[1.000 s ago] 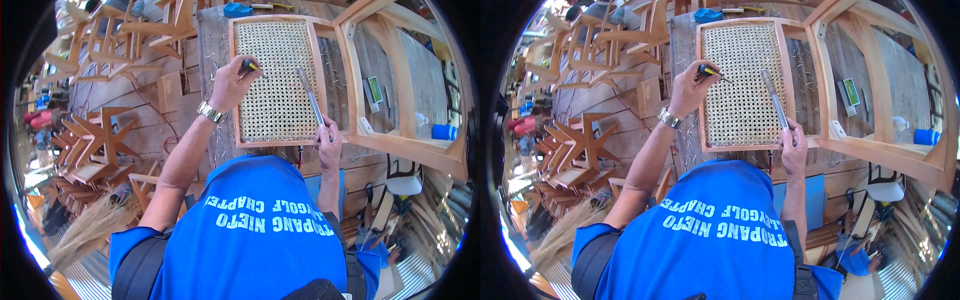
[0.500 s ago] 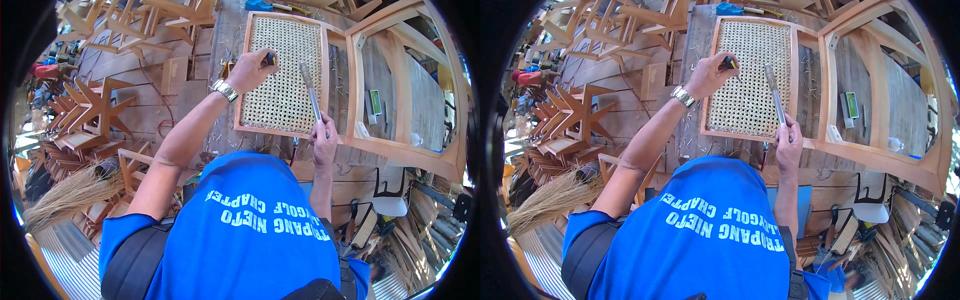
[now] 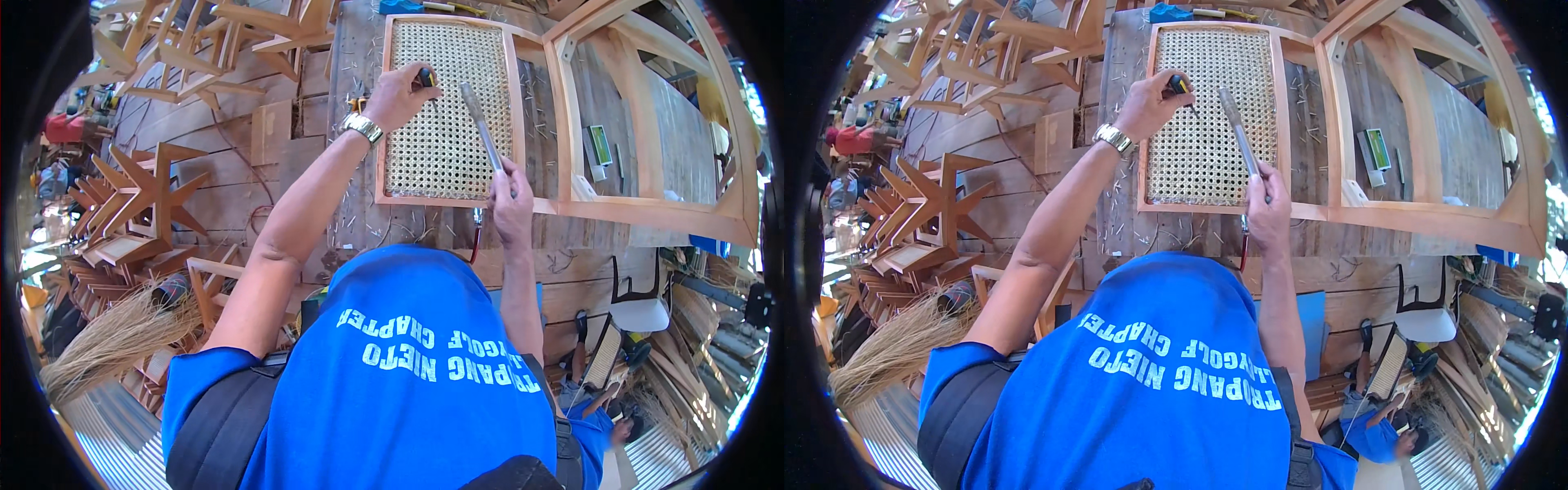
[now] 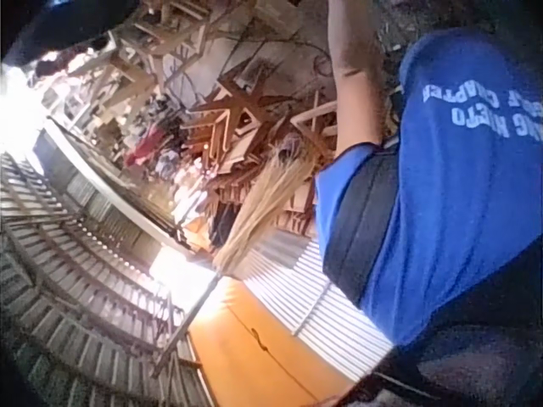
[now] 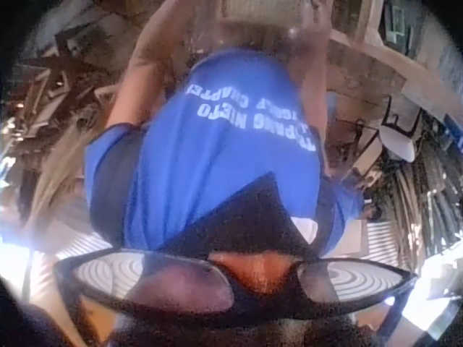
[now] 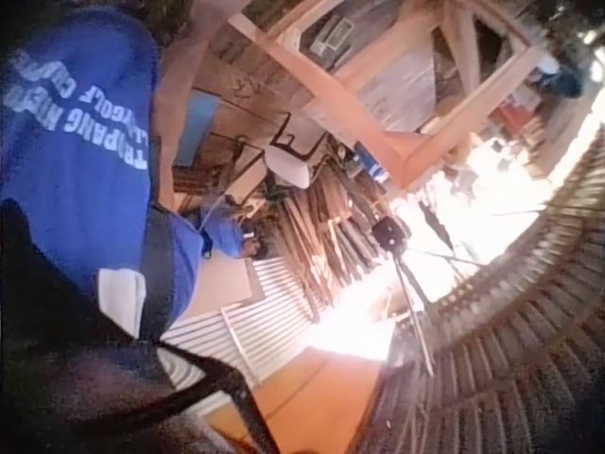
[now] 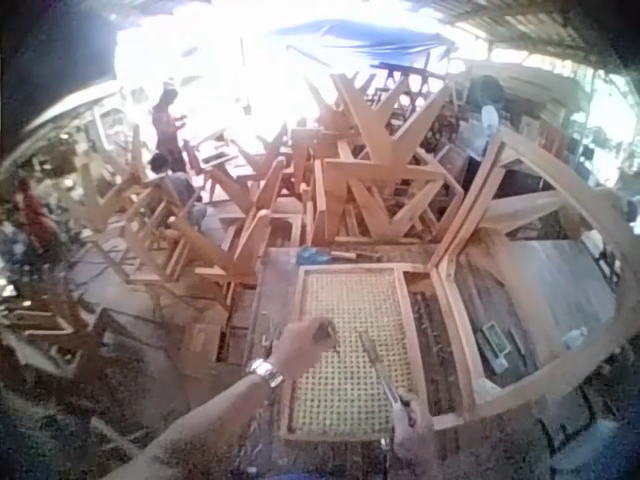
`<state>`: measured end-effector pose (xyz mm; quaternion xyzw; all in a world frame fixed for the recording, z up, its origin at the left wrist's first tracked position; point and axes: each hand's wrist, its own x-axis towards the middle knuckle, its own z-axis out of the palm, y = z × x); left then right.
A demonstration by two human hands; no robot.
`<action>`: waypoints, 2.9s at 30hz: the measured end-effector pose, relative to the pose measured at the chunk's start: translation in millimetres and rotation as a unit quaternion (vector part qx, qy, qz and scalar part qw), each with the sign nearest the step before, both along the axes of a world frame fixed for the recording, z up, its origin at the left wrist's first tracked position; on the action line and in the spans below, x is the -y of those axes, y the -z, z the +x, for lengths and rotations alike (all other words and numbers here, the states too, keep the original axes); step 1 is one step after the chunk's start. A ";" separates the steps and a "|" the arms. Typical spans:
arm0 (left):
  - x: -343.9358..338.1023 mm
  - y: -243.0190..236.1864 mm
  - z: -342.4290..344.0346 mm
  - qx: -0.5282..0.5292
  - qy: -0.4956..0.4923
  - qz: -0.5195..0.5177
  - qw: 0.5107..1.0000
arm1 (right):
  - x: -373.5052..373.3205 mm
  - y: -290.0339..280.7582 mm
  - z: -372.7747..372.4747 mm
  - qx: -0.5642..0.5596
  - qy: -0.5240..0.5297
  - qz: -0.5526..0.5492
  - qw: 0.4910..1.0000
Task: Installing or repairing the cane webbing on a wooden chair seat using a chisel and hammer.
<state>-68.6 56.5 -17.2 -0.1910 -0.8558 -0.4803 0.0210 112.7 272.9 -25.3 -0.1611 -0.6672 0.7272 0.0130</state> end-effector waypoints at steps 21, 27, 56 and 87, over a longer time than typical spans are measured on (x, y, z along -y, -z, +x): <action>3.5 -23.3 52.0 -0.025 0.051 -0.005 0.998 | -0.9 -13.1 54.5 0.050 -0.057 0.037 0.996; -0.4 -10.6 59.4 -0.024 0.071 -0.041 0.996 | 4.6 -1.8 55.0 0.021 0.006 0.002 1.000; 14.4 -17.5 78.5 0.066 0.041 0.060 0.995 | 10.2 -13.9 78.7 0.039 0.051 -0.013 0.998; -7.0 -20.3 46.9 0.014 0.147 -0.043 0.988 | 0.2 5.3 57.6 0.058 0.044 0.026 0.997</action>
